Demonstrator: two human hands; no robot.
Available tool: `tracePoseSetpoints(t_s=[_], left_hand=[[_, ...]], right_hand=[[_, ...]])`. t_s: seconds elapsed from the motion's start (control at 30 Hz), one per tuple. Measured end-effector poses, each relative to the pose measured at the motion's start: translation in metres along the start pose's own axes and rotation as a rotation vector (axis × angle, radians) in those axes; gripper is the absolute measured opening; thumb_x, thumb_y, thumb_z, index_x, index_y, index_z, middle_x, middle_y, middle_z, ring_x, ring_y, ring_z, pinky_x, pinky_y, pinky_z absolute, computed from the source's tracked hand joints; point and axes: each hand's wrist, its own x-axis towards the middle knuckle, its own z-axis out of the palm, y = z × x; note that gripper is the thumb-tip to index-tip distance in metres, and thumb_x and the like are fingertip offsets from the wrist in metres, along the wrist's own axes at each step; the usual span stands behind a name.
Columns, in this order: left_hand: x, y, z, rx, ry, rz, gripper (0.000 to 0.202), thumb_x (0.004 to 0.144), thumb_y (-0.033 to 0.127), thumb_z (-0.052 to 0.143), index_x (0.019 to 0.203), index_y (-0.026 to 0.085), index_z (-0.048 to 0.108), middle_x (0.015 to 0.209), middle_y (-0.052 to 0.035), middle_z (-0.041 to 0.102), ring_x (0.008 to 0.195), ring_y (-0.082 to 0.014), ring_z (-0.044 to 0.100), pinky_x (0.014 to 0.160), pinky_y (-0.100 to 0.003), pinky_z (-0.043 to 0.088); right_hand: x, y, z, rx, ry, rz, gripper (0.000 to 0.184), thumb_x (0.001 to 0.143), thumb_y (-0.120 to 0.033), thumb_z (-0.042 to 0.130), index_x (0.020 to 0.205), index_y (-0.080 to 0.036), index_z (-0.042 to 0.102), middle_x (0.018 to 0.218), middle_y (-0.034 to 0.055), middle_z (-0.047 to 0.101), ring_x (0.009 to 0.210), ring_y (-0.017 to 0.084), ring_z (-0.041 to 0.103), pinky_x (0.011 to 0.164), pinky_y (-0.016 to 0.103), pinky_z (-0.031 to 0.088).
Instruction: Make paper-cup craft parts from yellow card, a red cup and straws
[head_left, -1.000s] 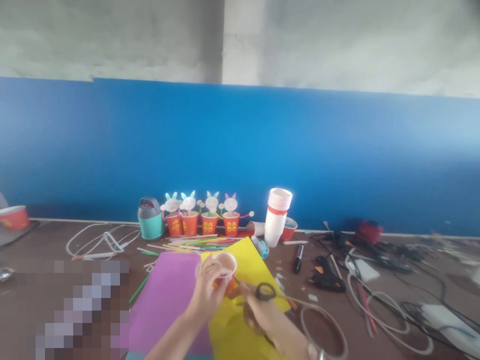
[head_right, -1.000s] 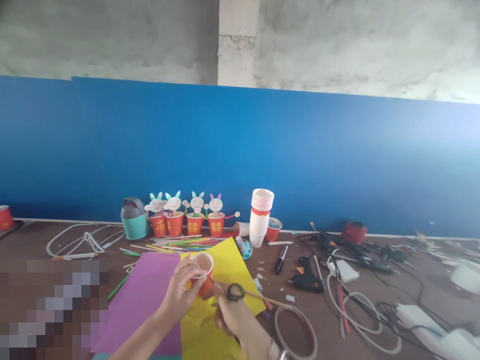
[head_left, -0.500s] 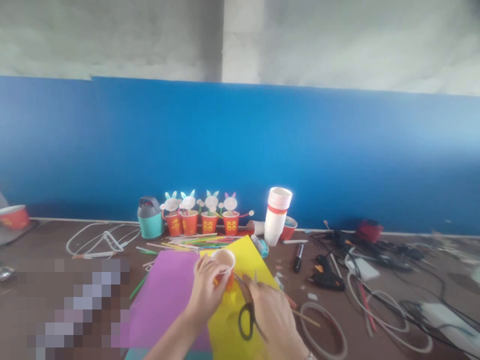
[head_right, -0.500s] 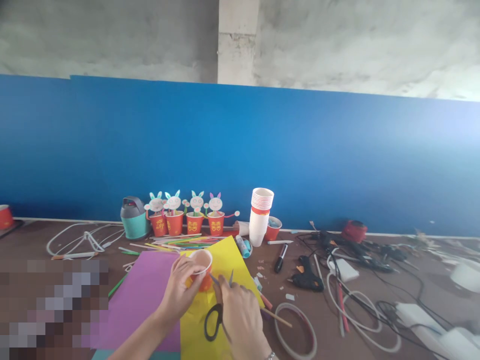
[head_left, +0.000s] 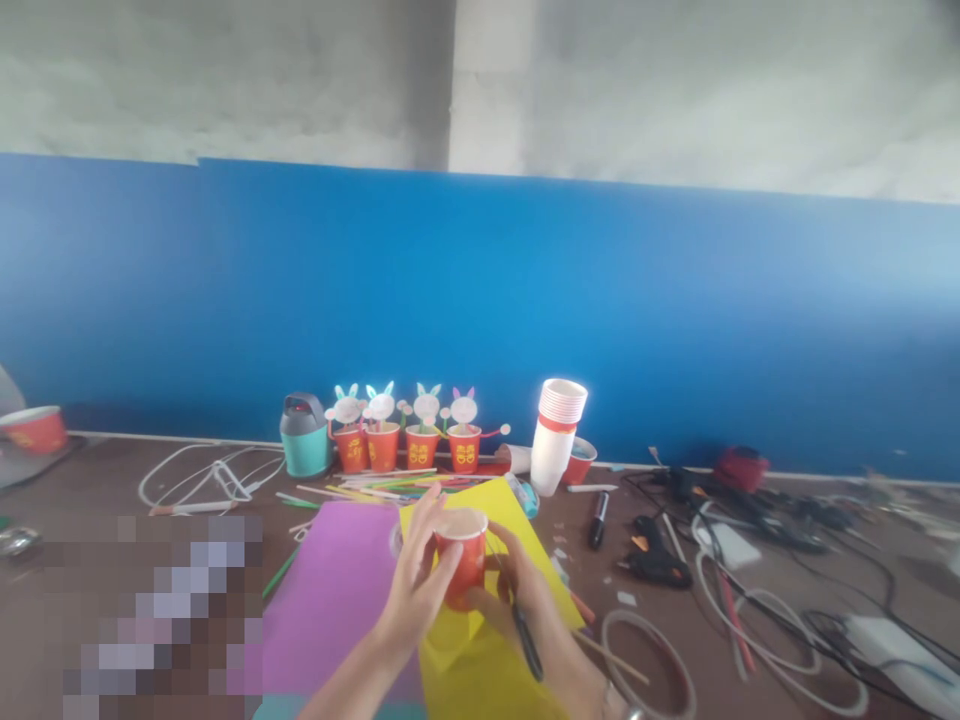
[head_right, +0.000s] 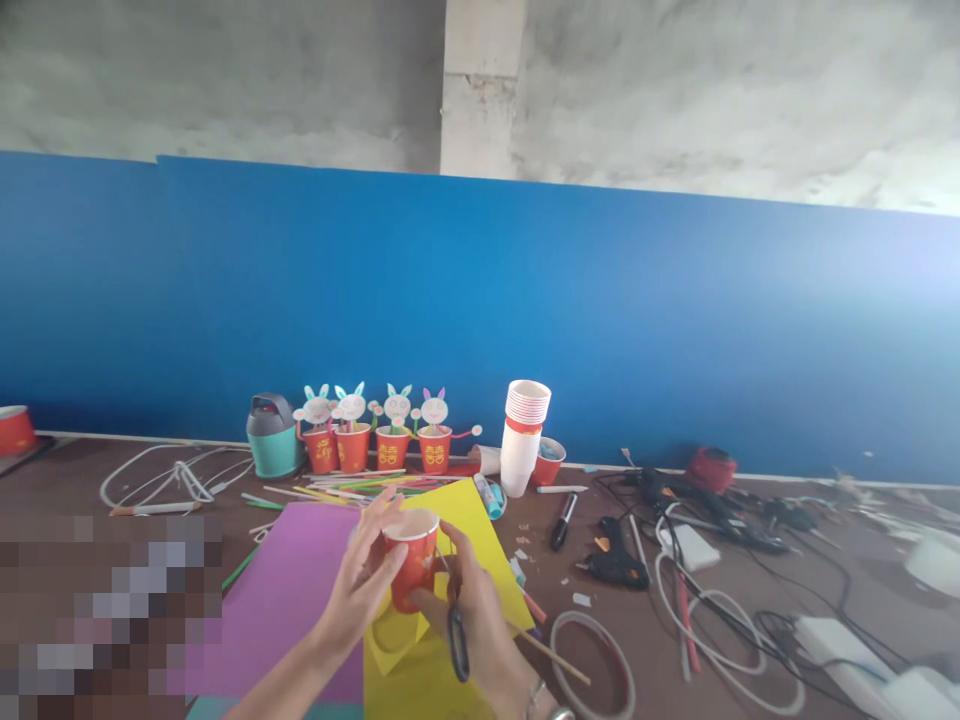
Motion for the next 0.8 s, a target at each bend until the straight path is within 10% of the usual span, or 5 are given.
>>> tracePoseSetpoints(t_s=[0.13, 0.43, 0.8], left_hand=[[-0.004, -0.003, 0.011, -0.208, -0.016, -0.213, 0.074, 0.076, 0.033, 0.068, 0.137, 0.026, 0.027, 0.141, -0.0154, 0.041, 0.126, -0.0289, 0.047, 0.098, -0.044, 0.046], [-0.003, -0.013, 0.012, 0.063, 0.134, -0.186, 0.055, 0.071, 0.027, 0.068, 0.119, 0.020, 0.041, 0.115, -0.0096, 0.056, 0.109, -0.0256, 0.055, 0.095, -0.044, 0.043], [0.000, -0.012, 0.010, 0.279, 0.179, -0.215, 0.053, 0.068, 0.032, 0.068, 0.113, 0.018, 0.044, 0.105, -0.0089, 0.058, 0.101, -0.0284, 0.055, 0.087, -0.047, 0.044]], right_hand=[[0.001, 0.009, 0.005, 0.044, 0.065, -0.040, 0.063, 0.070, -0.028, 0.066, 0.127, -0.019, 0.042, 0.084, 0.0029, 0.067, 0.050, 0.010, 0.043, 0.051, 0.024, 0.039], [-0.004, 0.009, -0.005, -0.161, 0.152, -0.040, 0.051, 0.076, -0.026, 0.055, 0.124, -0.021, 0.038, 0.081, 0.0016, 0.064, 0.060, 0.015, 0.059, 0.053, 0.024, 0.042], [-0.008, -0.011, -0.020, -0.652, -0.044, -0.042, 0.045, 0.081, -0.017, 0.042, 0.125, -0.016, 0.039, 0.063, -0.0028, 0.061, 0.060, 0.018, 0.063, 0.056, 0.025, 0.038]])
